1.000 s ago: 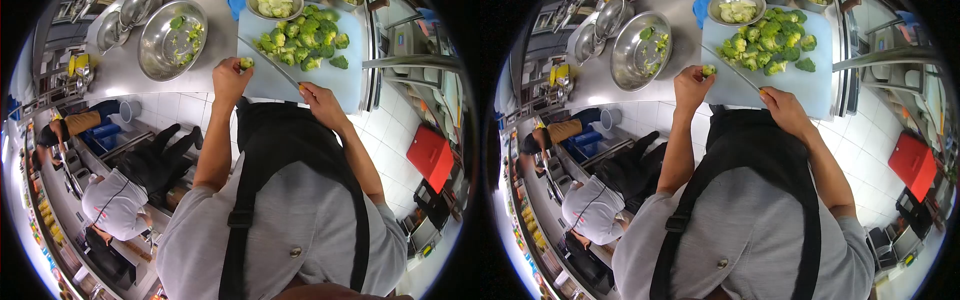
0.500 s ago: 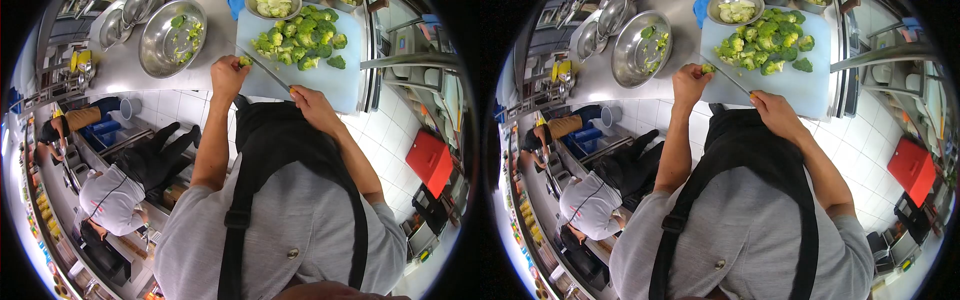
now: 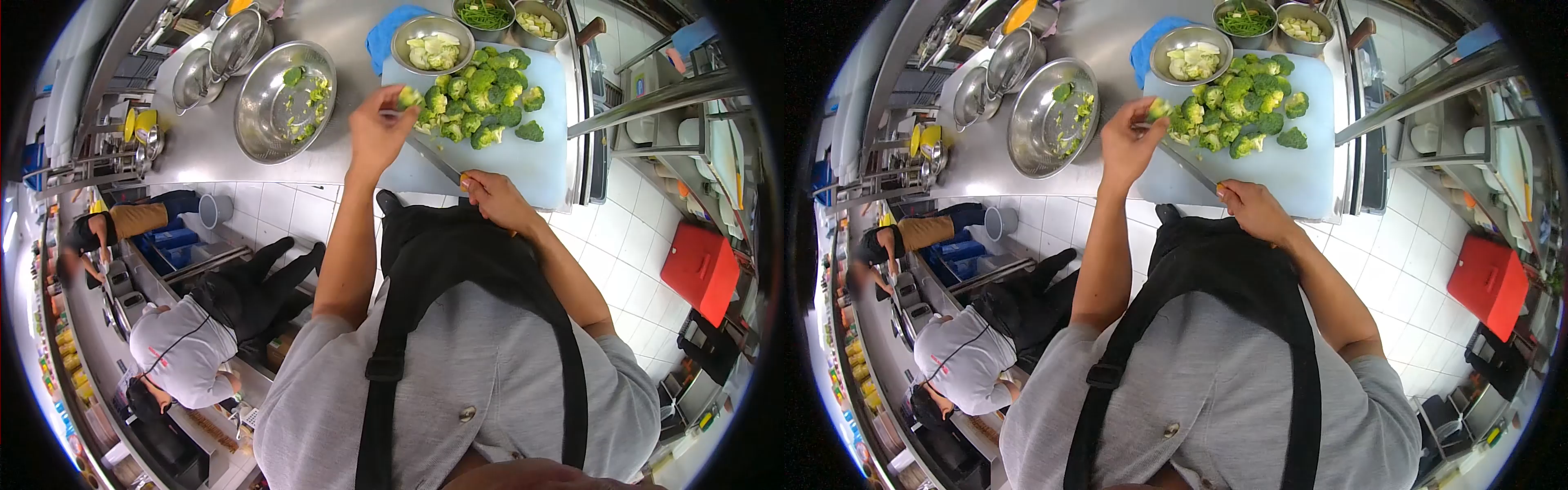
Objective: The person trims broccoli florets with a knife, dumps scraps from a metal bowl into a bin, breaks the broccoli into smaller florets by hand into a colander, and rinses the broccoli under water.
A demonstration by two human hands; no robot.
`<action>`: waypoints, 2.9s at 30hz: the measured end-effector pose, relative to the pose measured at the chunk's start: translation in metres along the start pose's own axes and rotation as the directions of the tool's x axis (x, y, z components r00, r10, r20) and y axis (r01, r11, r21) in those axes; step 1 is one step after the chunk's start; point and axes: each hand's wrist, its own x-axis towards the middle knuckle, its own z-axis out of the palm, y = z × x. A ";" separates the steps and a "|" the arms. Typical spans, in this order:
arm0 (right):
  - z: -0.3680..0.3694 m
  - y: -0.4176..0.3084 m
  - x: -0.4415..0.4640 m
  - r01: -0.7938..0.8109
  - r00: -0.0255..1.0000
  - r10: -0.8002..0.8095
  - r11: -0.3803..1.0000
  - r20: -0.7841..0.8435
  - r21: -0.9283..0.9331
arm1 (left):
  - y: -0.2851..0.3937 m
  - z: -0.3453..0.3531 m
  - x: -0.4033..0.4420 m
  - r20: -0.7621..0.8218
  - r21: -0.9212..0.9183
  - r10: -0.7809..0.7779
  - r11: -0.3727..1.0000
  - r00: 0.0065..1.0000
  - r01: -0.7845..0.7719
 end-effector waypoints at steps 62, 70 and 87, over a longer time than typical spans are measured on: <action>-0.008 0.024 0.006 -0.011 1.000 0.008 0.967 0.012 0.253 | -0.053 -0.012 -0.074 0.226 -0.848 -0.415 0.361 0.881 0.388; -0.010 0.026 -0.008 0.060 0.998 -0.057 0.983 -0.020 0.176 | -0.074 -0.016 -0.078 0.053 -0.788 -0.528 0.499 0.847 0.361; -0.027 0.034 -0.030 0.152 0.988 -0.152 0.986 -0.006 0.073 | -0.074 -0.014 -0.071 0.089 -0.836 -0.548 0.413 0.832 0.361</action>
